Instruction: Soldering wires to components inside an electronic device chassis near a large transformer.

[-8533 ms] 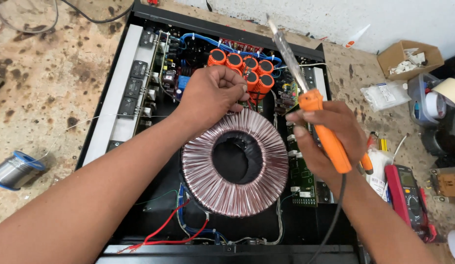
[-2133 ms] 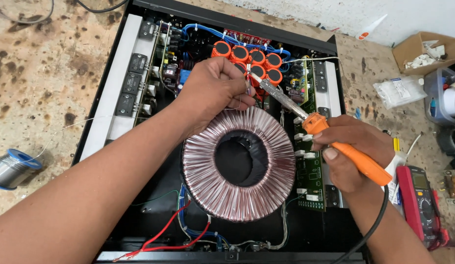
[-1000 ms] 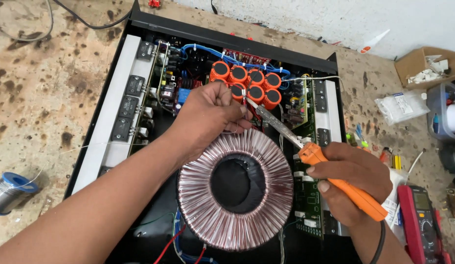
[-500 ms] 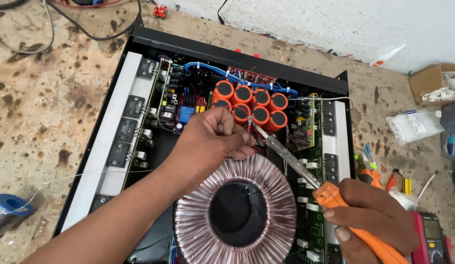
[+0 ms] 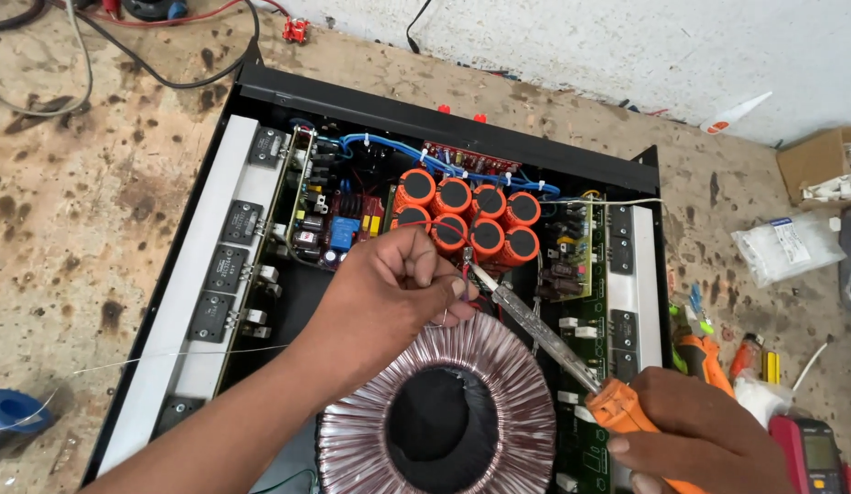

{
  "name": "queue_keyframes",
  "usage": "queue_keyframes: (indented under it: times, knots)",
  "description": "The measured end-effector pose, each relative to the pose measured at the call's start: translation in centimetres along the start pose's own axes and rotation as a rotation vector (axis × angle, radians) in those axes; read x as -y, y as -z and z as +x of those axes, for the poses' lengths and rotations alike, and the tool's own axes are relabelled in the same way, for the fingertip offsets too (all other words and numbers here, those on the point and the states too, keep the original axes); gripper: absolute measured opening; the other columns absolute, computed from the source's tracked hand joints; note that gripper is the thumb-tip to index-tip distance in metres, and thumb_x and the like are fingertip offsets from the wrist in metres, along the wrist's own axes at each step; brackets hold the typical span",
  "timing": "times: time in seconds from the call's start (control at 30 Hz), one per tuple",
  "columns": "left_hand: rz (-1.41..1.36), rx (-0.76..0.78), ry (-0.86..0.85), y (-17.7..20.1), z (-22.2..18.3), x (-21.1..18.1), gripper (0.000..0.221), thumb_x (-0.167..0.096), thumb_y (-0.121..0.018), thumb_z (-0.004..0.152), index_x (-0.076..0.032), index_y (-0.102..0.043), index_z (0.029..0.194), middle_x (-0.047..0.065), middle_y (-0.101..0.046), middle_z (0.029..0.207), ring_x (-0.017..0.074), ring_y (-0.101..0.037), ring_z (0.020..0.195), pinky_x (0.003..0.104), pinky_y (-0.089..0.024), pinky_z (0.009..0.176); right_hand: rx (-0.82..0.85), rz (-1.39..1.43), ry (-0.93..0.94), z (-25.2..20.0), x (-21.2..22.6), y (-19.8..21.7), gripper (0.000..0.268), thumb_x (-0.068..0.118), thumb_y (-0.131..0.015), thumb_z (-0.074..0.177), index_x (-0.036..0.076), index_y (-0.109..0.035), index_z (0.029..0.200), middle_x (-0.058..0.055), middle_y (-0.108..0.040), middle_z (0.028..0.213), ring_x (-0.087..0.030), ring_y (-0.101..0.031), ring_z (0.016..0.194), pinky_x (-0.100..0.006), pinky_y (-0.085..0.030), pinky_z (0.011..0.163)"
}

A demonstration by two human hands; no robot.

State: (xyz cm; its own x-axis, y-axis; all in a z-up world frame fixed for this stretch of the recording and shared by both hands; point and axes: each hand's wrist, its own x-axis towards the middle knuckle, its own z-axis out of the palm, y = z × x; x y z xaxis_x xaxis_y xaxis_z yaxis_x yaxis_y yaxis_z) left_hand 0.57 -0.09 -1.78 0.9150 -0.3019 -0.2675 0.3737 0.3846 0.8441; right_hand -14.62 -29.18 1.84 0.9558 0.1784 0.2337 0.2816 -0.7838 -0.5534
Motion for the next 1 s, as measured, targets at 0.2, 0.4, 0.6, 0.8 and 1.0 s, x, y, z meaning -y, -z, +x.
queue_keyframes:
  times: [0.2,0.4,0.6,0.8,1.0]
  knots:
    - [0.023,0.023,-0.041,0.1,0.0,0.2,0.042,0.015,-0.065,0.089,-0.012,-0.041,0.068,0.010,-0.057,0.066,0.0226,-0.075,0.077,0.037,-0.072,0.069,0.077,-0.003,0.042,-1.1,-2.3,0.5,0.028,0.023,-0.069,0.084,0.020,-0.079,0.110,-0.010,-0.067,0.133,-0.028,-0.067,0.133,-0.041,-0.064,0.109]
    - [0.071,0.002,-0.100,-0.4,-0.3,0.8,0.047,0.012,-0.067,0.089,-0.015,-0.036,0.066,0.001,-0.043,0.064,0.0094,-0.059,0.068,0.032,-0.069,0.070,0.080,0.019,0.149,-0.1,-2.3,0.4,0.024,0.029,-0.067,0.088,0.026,-0.077,0.110,-0.005,-0.066,0.112,-0.022,-0.069,0.088,-0.045,-0.052,0.077]
    - [0.271,0.059,-0.298,-0.5,-1.2,0.6,0.044,0.012,-0.061,0.086,-0.017,-0.032,0.071,-0.004,-0.032,0.064,0.0093,-0.033,0.064,0.028,-0.046,0.061,0.102,0.062,0.129,-0.9,-3.3,1.0,0.022,0.027,-0.067,0.091,0.029,-0.074,0.112,-0.003,-0.061,0.097,-0.020,-0.055,0.077,-0.047,-0.042,0.077]
    - [0.441,0.057,-0.392,-0.4,-1.5,0.8,0.041,0.007,-0.062,0.091,-0.017,-0.033,0.073,-0.003,-0.034,0.066,0.0109,-0.032,0.064,0.029,-0.040,0.061,-0.058,0.141,0.129,0.6,0.0,0.6,0.016,0.025,-0.060,0.092,0.019,-0.074,0.095,-0.007,-0.061,0.097,-0.019,-0.057,0.079,-0.038,-0.049,0.079]
    - [0.434,0.009,-0.374,-0.4,-1.1,1.1,0.041,0.007,-0.065,0.087,-0.016,-0.035,0.072,-0.004,-0.043,0.065,0.0084,-0.040,0.064,0.026,-0.044,0.063,-0.312,0.358,0.091,0.2,1.4,-1.9,0.020,0.029,-0.060,0.093,0.013,-0.072,0.097,-0.010,-0.071,0.103,-0.026,-0.072,0.092,-0.041,-0.061,0.084]
